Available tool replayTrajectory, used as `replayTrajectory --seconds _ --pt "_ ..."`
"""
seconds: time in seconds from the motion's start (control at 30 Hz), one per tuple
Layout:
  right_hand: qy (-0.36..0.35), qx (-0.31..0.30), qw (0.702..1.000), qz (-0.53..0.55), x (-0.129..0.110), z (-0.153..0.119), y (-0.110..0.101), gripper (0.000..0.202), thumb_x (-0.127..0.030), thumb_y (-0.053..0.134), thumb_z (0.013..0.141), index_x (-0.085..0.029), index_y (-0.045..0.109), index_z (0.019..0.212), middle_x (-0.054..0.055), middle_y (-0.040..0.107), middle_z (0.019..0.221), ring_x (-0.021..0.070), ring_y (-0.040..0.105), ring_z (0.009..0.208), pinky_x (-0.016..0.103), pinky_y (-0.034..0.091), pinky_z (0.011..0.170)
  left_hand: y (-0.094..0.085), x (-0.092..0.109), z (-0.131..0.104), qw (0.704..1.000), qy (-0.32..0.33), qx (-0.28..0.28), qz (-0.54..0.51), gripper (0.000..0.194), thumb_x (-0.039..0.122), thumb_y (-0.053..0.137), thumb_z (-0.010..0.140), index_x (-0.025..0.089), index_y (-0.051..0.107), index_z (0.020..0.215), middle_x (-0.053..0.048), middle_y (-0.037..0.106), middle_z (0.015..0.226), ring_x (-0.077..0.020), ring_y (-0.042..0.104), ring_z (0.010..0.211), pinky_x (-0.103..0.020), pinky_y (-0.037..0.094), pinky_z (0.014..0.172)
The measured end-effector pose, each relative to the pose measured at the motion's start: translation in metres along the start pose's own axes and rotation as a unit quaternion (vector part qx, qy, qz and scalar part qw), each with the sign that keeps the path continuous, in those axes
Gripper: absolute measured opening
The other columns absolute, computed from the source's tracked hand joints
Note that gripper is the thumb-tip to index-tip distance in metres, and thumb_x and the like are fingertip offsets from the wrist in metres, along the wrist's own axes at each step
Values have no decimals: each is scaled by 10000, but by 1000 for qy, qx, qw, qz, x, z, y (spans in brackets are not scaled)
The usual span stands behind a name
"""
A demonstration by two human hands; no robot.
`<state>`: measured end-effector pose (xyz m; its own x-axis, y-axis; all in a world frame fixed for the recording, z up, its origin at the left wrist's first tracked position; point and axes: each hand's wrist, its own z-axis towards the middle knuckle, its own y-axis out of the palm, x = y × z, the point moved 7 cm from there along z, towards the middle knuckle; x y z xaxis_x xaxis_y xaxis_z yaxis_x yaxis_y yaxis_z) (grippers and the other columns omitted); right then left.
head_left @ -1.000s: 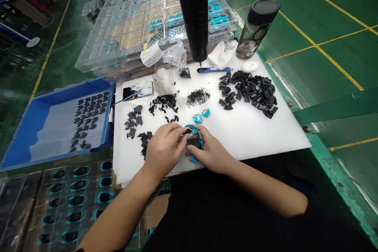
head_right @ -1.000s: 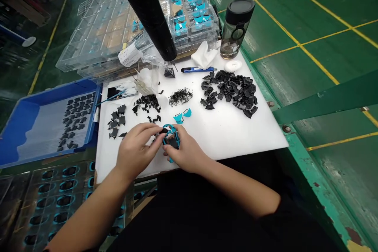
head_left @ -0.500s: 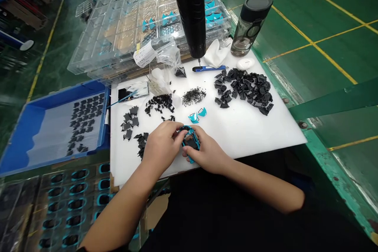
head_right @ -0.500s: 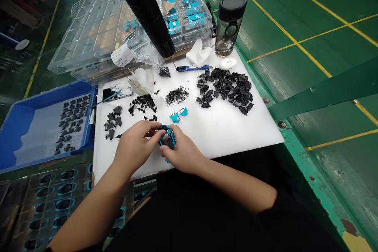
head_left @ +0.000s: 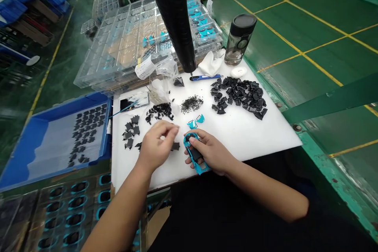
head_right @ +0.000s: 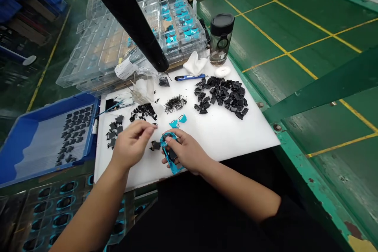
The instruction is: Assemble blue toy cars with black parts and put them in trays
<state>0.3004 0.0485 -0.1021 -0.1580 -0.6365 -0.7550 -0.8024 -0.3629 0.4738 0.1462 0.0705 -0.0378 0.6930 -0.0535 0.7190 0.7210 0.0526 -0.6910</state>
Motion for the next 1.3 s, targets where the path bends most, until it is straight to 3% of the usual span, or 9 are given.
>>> replayTrajectory --seconds 0.1,0.17,0.3,0.5,0.63,0.73,0.97,1.17,1.3 --pt "-13 21 999 21 -4 -2 -3 318 -499 641 900 -264 561 1099 40 690 1019 176 727 679 220 526 456 -13 -8 25 986 -76 107 102 369 423 653 861 210 592 1156 -84 693 1109 -220 617 820 -364 490 760" --pt "-20 20 999 39 -5 -2 -3 311 -492 650 897 -256 556 1077 37 704 965 170 716 699 241 551 508 -6 -10 45 981 -88 93 146 479 389 691 816 204 533 1229 -114 683 1194 -261 632 888 -400 486 809" --pt "-31 23 998 46 -2 0 -1 345 -470 670 890 -243 576 1132 17 694 789 171 708 746 298 588 664 4 -12 62 983 -65 58 159 316 316 645 836 196 617 1127 -106 713 1017 -288 651 941 -407 495 855" --pt "-22 26 999 8 6 7 -4 297 -473 636 906 -233 576 1071 31 681 845 176 688 713 320 599 628 -18 -18 28 979 -6 78 -190 473 472 521 953 213 525 1349 -99 663 1129 -207 693 951 -339 585 802" --pt "-22 32 999 -22 6 11 -5 225 -434 596 935 -241 568 1049 46 695 949 176 691 725 319 599 620 -12 -27 13 950 -33 20 -311 392 423 726 841 214 522 1103 -67 696 946 -191 699 828 -254 535 579" --pt "-15 31 999 -13 5 12 -3 197 -408 580 946 -237 561 1042 47 697 933 171 685 718 318 598 625 -16 -33 8 929 -42 90 -355 396 418 808 768 229 493 916 26 640 715 -138 654 659 -230 479 549" --pt "-8 45 999 -18 6 12 -2 127 -340 555 957 -235 553 1028 35 687 901 155 672 692 294 585 609 -32 -24 -15 939 48 279 -195 572 782 648 730 219 653 829 -11 603 700 -159 563 580 -320 458 536" --pt "-14 46 998 -41 7 13 -2 108 -308 499 982 -238 558 1039 27 690 892 159 677 686 301 589 603 -22 3 -24 942 214 253 -52 423 586 625 888 171 707 880 -47 692 768 -159 648 681 -269 495 619" --pt "-21 46 996 -69 4 13 -2 115 -295 474 994 -238 556 1051 26 700 908 162 686 701 292 586 602 -18 6 -22 939 246 235 -46 379 540 654 886 165 710 904 -37 695 764 -138 644 651 -243 486 603"
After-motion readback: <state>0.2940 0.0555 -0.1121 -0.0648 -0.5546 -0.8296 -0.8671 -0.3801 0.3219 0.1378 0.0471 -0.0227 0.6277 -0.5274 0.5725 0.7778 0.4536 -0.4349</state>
